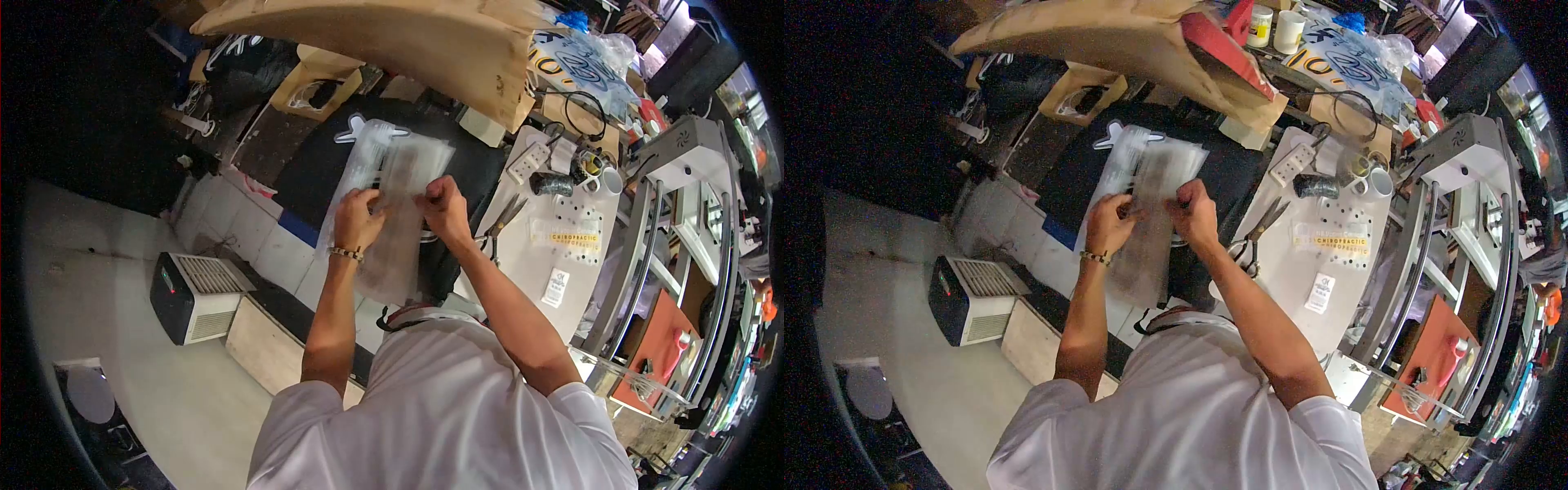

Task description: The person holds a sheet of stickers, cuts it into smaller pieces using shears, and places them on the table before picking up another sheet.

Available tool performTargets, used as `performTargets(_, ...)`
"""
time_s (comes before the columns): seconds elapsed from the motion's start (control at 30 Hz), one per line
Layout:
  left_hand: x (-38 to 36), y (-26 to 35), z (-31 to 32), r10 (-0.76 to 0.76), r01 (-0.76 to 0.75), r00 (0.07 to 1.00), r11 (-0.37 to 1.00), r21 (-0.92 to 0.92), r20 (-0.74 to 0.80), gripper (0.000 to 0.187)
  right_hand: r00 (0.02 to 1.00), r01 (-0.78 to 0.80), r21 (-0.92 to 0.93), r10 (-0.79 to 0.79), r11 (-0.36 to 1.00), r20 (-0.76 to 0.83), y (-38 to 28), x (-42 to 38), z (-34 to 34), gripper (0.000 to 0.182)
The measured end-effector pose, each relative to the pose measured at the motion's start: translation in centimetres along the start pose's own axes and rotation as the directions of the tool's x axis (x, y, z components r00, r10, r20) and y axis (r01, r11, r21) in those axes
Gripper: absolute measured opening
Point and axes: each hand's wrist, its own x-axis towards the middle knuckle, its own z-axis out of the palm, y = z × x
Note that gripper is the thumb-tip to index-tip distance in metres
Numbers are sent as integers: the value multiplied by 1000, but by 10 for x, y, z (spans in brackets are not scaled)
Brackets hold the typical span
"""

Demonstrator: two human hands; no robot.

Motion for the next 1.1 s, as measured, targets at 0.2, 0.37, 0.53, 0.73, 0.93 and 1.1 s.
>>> performTargets(0.2,-6,25,-5,114,-112,990,993,25,-78,46,991,-126,373,134,919,4,-4,-14,-16,40)
performTargets(0.37,-10,47,10,-26,191,964,762,-619,265,42,969,-196,583,64,788,239,-22,-40,-67,52)
performTargets(0.53,-27,107,8,27,308,902,662,-683,432,25,974,-147,629,2,764,226,-30,-72,-108,51)
performTargets(0.73,-34,131,42,109,293,876,653,-698,470,19,980,-192,608,114,770,165,-27,-103,-148,33)
performTargets(0.93,-32,165,58,178,238,824,753,-614,538,21,944,-322,553,217,769,249,-6,-123,-178,15)
performTargets(1.1,-33,180,75,250,125,797,823,-555,550,21,921,-389,557,313,734,231,-6,-136,-195,14)
